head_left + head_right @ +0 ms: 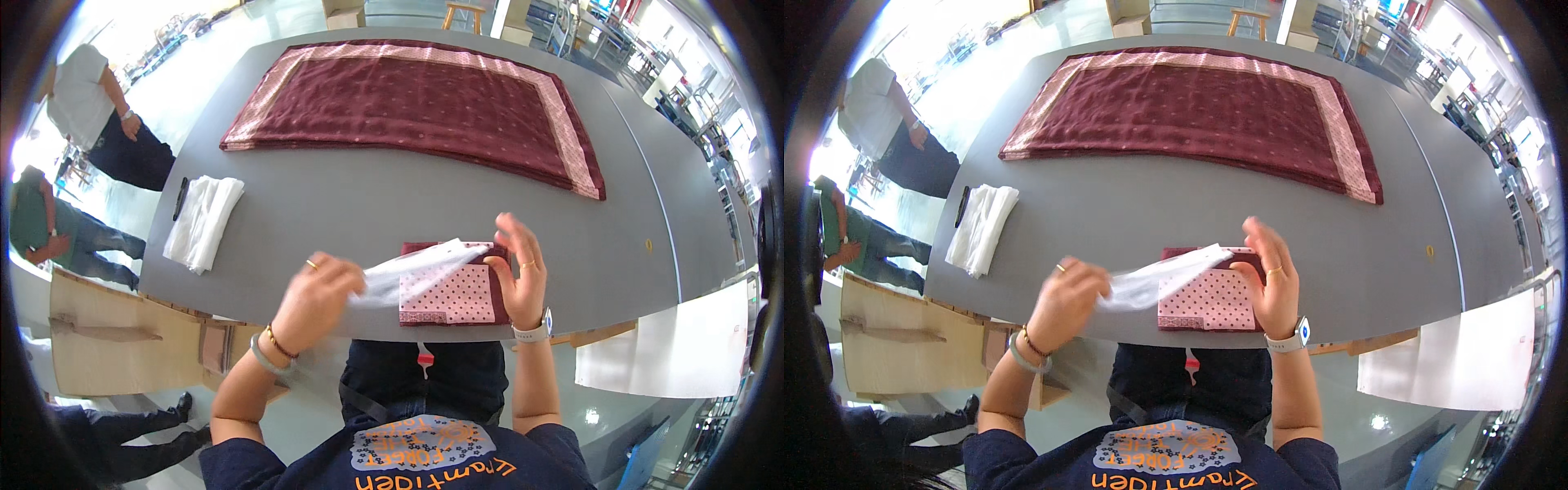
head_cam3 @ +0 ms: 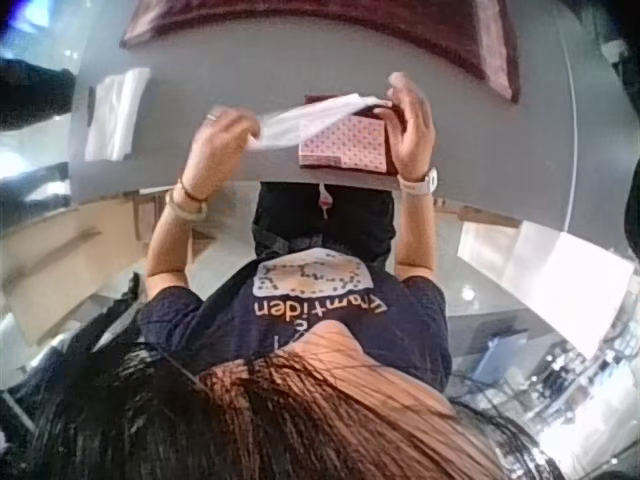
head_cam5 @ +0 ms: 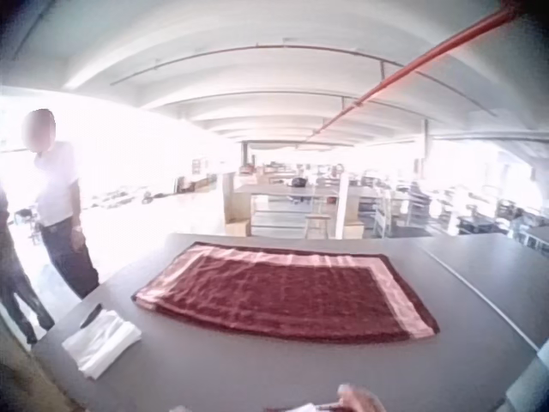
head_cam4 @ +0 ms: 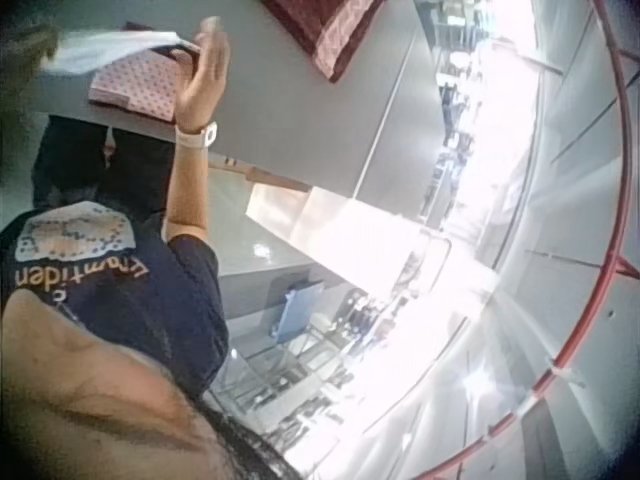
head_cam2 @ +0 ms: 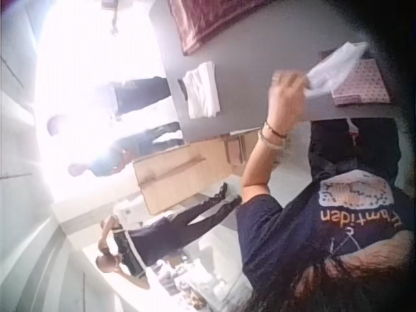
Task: The person folds a maroon patterned textile on a table, places it into a clear plastic bag, and puts the bag into a cardboard box. The person repeats this process with additional textiles.
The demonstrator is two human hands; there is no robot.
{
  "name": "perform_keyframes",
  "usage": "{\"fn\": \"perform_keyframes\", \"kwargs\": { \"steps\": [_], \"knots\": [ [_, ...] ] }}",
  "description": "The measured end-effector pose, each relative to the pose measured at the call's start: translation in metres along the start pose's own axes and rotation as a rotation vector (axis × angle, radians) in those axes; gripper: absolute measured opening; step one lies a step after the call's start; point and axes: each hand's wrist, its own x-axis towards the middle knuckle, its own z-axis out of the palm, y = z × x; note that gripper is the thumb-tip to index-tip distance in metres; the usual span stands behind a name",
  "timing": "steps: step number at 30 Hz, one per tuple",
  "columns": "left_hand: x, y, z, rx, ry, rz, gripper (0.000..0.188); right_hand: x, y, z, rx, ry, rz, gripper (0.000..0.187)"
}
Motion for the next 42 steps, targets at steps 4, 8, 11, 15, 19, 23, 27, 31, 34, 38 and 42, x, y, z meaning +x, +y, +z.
{"fn": "perform_keyframes", "kwargs": {
  "steps": [4, 8, 11, 15, 19, 23, 27, 31, 34, 38, 42],
  "knots": [
    [0.032, -0.026, 0.018, 0.462, 0.500, -0.111, 0.029, -0.053, 0.026, 0.020, -0.241, -0.215, 0.146, 0.052],
    [0.052, -0.035, 0.109, 0.530, 0.219, 0.037, 0.030, -0.081, 0.027, 0.049, -0.571, -0.389, 0.251, 0.063],
    [0.061, -0.036, 0.150, 0.276, 0.116, 0.034, 0.031, -0.071, 0.028, 0.053, -0.580, -0.428, 0.366, 0.072],
    [0.065, -0.041, 0.156, 0.110, -0.020, -0.112, 0.032, -0.058, 0.022, 0.074, -0.641, -0.484, 0.452, 0.088],
    [0.064, -0.052, 0.163, 0.094, -0.043, -0.142, 0.042, -0.055, -0.009, 0.124, -0.687, -0.524, 0.360, 0.094],
    [0.059, -0.064, 0.144, -0.041, -0.132, -0.055, 0.027, -0.071, 0.010, 0.114, -0.610, -0.528, 0.228, 0.077],
    [0.053, -0.065, 0.124, -0.133, -0.157, -0.127, 0.021, -0.094, 0.029, 0.063, -0.507, -0.519, 0.118, 0.052],
    [0.041, -0.053, 0.142, 0.084, -0.299, -0.233, 0.024, -0.095, 0.032, 0.024, -0.224, -0.367, 0.110, 0.053],
    [0.033, -0.023, 0.148, 0.145, -0.202, -0.155, 0.026, -0.084, -0.005, 0.015, -0.128, -0.317, -0.041, 0.052],
    [0.026, 0.007, 0.142, 0.049, 0.042, -0.049, 0.041, -0.070, -0.004, 0.044, -0.208, -0.580, -0.154, 0.055],
    [0.017, 0.008, 0.145, 0.088, 0.024, 0.045, 0.041, -0.080, 0.022, 0.054, -0.377, -0.650, -0.174, 0.048]
  ]
}}
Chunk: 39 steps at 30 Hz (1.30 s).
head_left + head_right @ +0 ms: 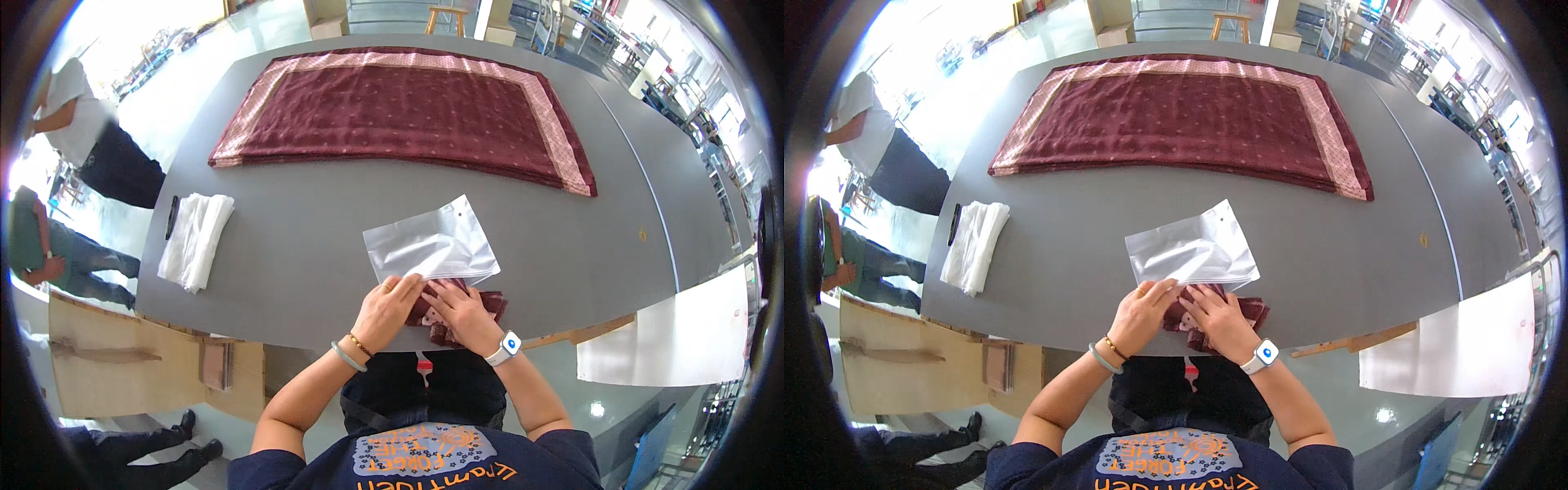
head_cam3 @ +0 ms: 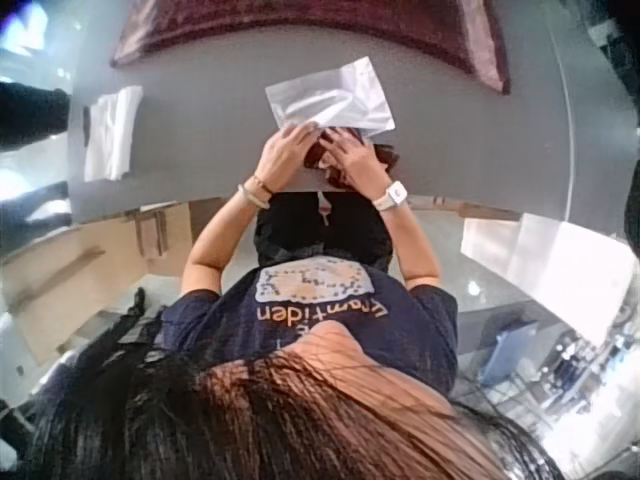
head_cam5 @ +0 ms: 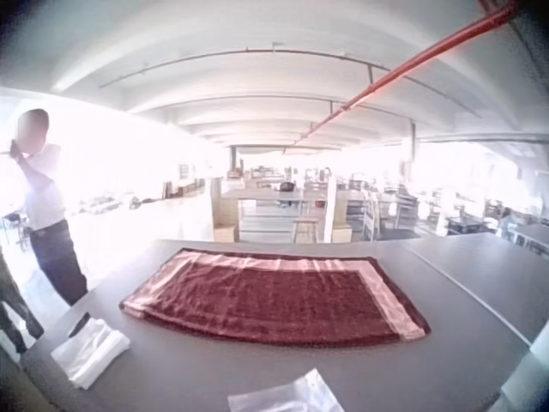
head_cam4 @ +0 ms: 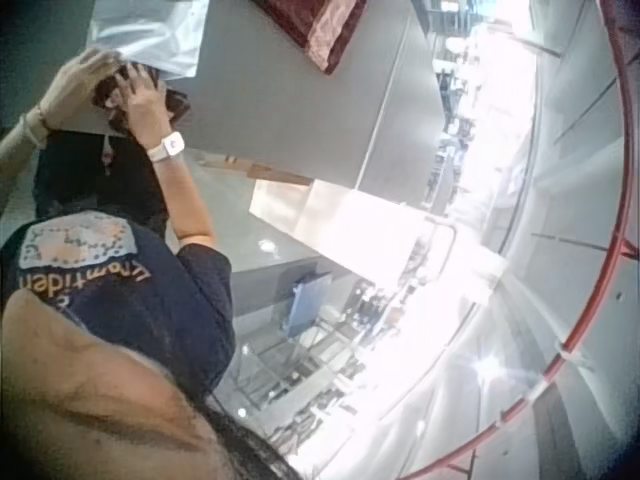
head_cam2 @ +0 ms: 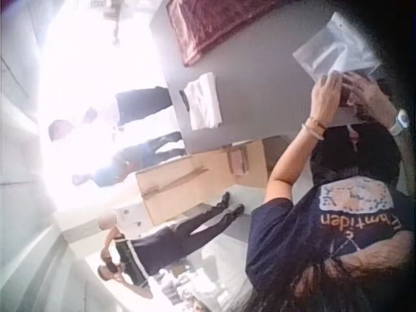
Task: The person folds a maroon patterned textile on a table, places it into a clear plastic bag, and puts the bag into a cardboard box. The person repeats this process with additional textiles.
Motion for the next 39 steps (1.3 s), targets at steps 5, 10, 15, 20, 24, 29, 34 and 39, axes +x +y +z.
{"fn": "perform_keyframes", "kwargs": {
  "steps": [5, 10, 15, 20, 24, 29, 34, 39],
  "knots": [
    [0.000, 0.017, -0.017, 0.143, 0.030, 0.049, 0.041, 0.021, 0.029, 0.018, 0.014, 0.061, 0.304, 0.026],
    [-0.036, 0.048, 0.004, 0.047, -0.099, -0.044, 0.048, 0.032, 0.022, 0.021, -0.050, 0.171, 0.373, 0.030],
    [-0.048, 0.033, 0.036, 0.103, -0.250, -0.221, 0.052, 0.058, 0.006, 0.030, 0.147, 0.254, 0.130, 0.039],
    [-0.037, 0.049, 0.014, 0.246, -0.282, -0.158, 0.058, 0.119, 0.053, 0.057, 0.106, 0.329, -0.007, 0.023],
    [-0.047, 0.052, 0.020, 0.213, -0.291, -0.245, 0.061, 0.096, 0.037, 0.043, -0.183, 0.125, 0.041, 0.067],
    [-0.047, 0.062, 0.019, 0.221, -0.319, -0.246, 0.062, 0.075, 0.043, 0.059, -0.165, 0.188, 0.333, 0.083],
    [-0.046, 0.065, 0.014, 0.247, -0.370, -0.256, 0.064, 0.079, 0.042, 0.057, -0.231, 0.083, 0.366, 0.083],
    [-0.043, 0.067, 0.014, 0.238, -0.306, -0.260, 0.065, 0.063, 0.019, 0.037, 0.256, 0.107, 0.164, 0.061]
  ]
}}
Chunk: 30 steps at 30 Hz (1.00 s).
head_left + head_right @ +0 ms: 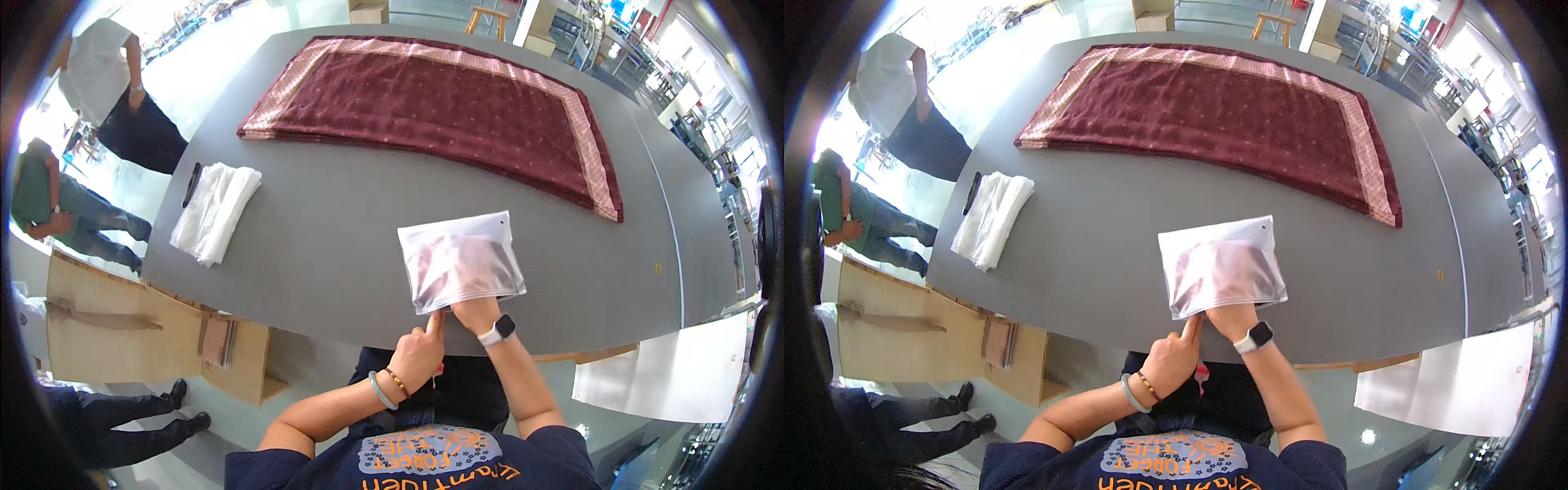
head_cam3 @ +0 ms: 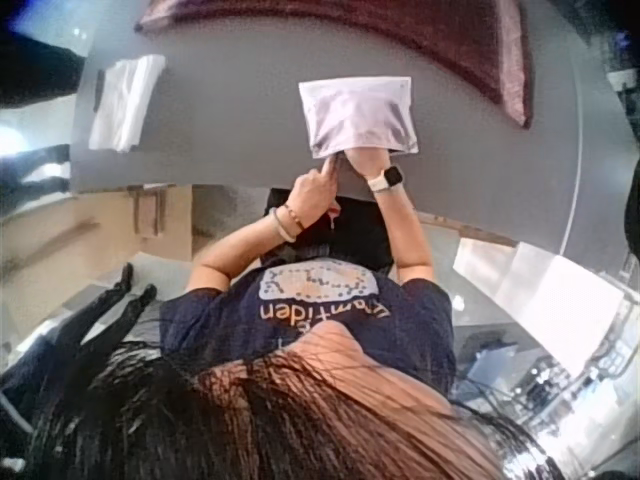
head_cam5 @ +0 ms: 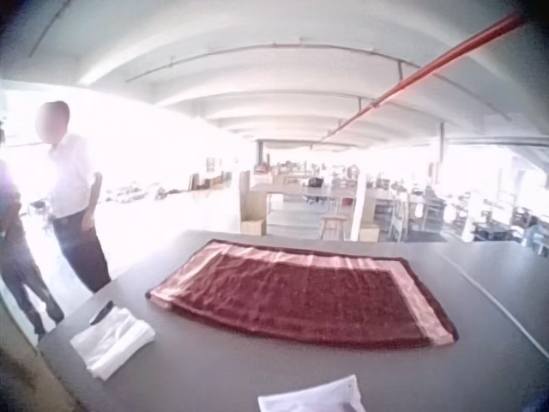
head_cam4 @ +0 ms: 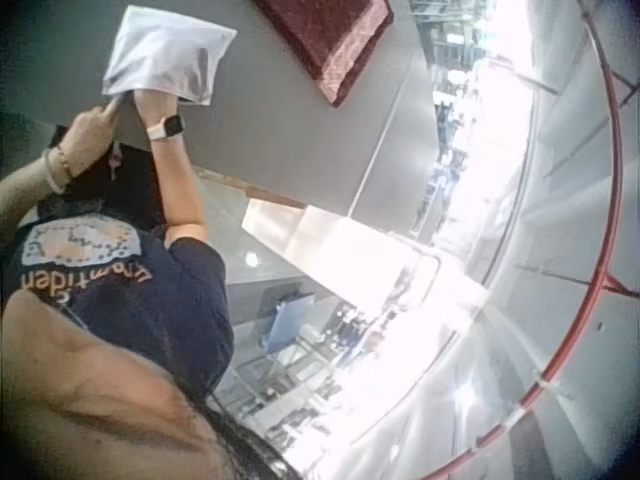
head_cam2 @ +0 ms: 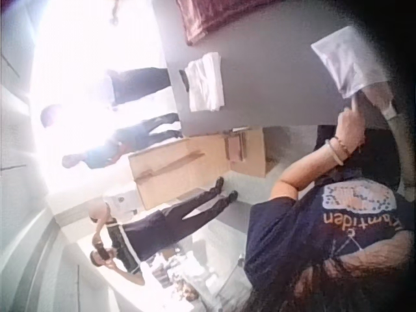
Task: The person folds a maroon patterned textile on a table, places it into a clear plastic bag, and puts the bag into a cardboard box. The person repeats this process with additional textiles.
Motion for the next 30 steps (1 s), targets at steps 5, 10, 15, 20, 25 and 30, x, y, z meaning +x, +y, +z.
{"fn": "perform_keyframes", "kwargs": {
  "steps": [5, 10, 15, 20, 25, 30],
  "knots": [
    [-0.006, -0.010, -0.001, -0.002, -0.052, 0.031, 0.063, 0.012, 0.015, -0.016, -0.154, -0.313, -0.134, 0.058],
    [-0.014, -0.013, 0.000, -0.042, 0.013, 0.053, 0.063, 0.021, -0.011, -0.021, -0.191, -0.039, -0.211, 0.053],
    [-0.011, -0.011, 0.003, 0.024, -0.051, 0.021, 0.063, 0.040, -0.016, 0.011, -0.649, -0.279, -0.377, 0.050],
    [-0.013, -0.012, 0.005, 0.034, -0.059, 0.007, 0.056, 0.011, -0.004, 0.014, -0.223, 0.071, -0.114, 0.062],
    [-0.006, -0.006, 0.000, -0.042, -0.047, 0.024, 0.061, 0.011, 0.056, 0.032, -0.209, 0.314, 0.103, 0.070],
    [-0.006, -0.005, -0.003, -0.067, -0.026, 0.035, 0.060, 0.013, 0.093, 0.055, -0.005, 0.315, 0.246, 0.077]
  ]
}}
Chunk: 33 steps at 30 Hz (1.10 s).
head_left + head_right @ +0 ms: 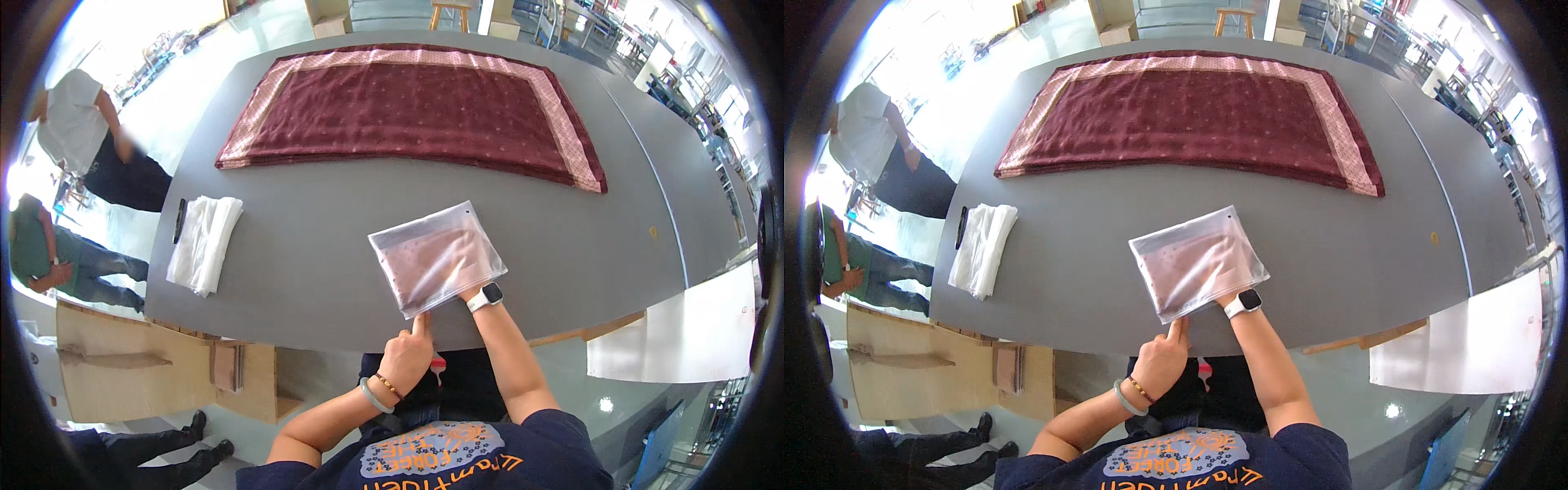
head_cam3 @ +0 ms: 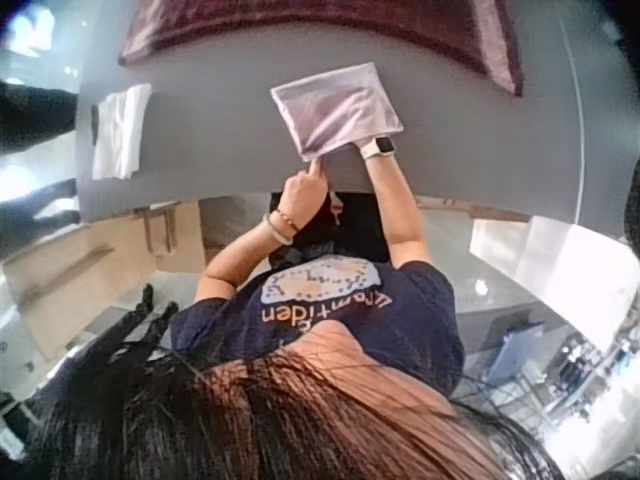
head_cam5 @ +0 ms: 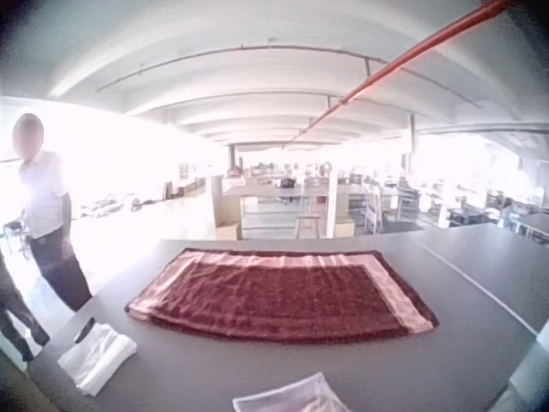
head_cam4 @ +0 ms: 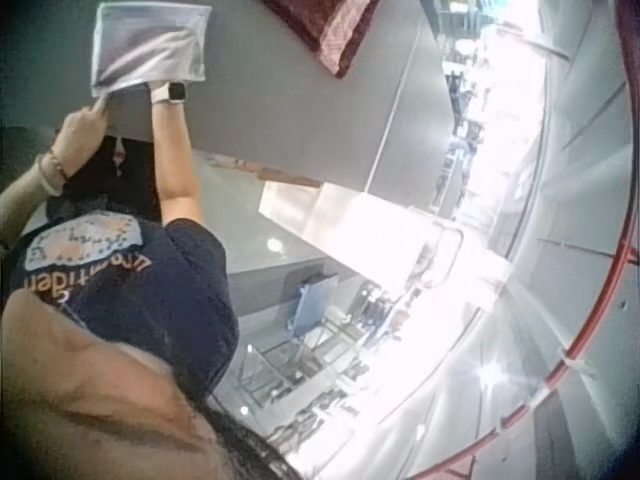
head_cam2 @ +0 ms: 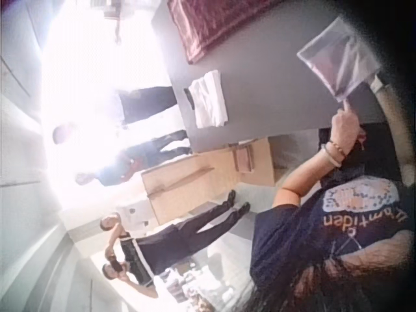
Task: The person folds a maroon patterned textile on a table, places it into a clear plastic bag, and puts the bag into a cardboard box. The person repeats this process with additional textiles.
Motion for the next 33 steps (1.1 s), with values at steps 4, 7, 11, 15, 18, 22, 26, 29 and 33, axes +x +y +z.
{"fn": "perform_keyframes", "kwargs": {
  "steps": [4, 7, 11, 15, 18, 22, 26, 29, 33],
  "knots": [
    [-0.006, -0.002, 0.002, 0.052, -0.050, -0.045, 0.061, 0.022, -0.057, -0.039, -0.200, -0.214, -0.070, 0.087],
    [0.000, -0.003, 0.000, 0.035, -0.035, -0.032, 0.061, 0.017, -0.067, -0.043, -0.257, -0.095, -0.031, 0.087],
    [0.002, 0.000, 0.006, 0.019, -0.059, -0.044, 0.059, 0.011, -0.026, -0.006, -0.206, 0.089, -0.170, 0.078],
    [0.009, 0.000, -0.008, 0.114, -0.142, -0.006, 0.060, 0.025, -0.023, 0.001, -0.070, -0.167, 0.148, 0.054],
    [0.012, -0.003, -0.014, 0.098, -0.031, 0.021, 0.034, 0.031, -0.035, -0.015, 0.000, -0.226, -0.026, 0.061],
    [0.055, -0.012, -0.082, -0.097, -0.131, 0.220, 0.027, -0.010, -0.047, -0.022, -0.418, 0.023, -0.111, 0.087],
    [0.137, -0.067, -0.042, -0.293, 0.436, 0.179, 0.032, -0.061, -0.081, -0.055, -0.372, -0.125, -0.209, 0.081],
    [0.169, -0.079, 0.018, -0.310, 0.221, 0.425, 0.054, -0.058, -0.089, -0.057, -0.377, -0.210, -0.027, 0.077],
    [0.172, -0.071, 0.026, -0.166, 0.024, 0.352, 0.070, -0.053, -0.082, -0.082, -0.114, -0.310, 0.006, 0.078]
  ]
}}
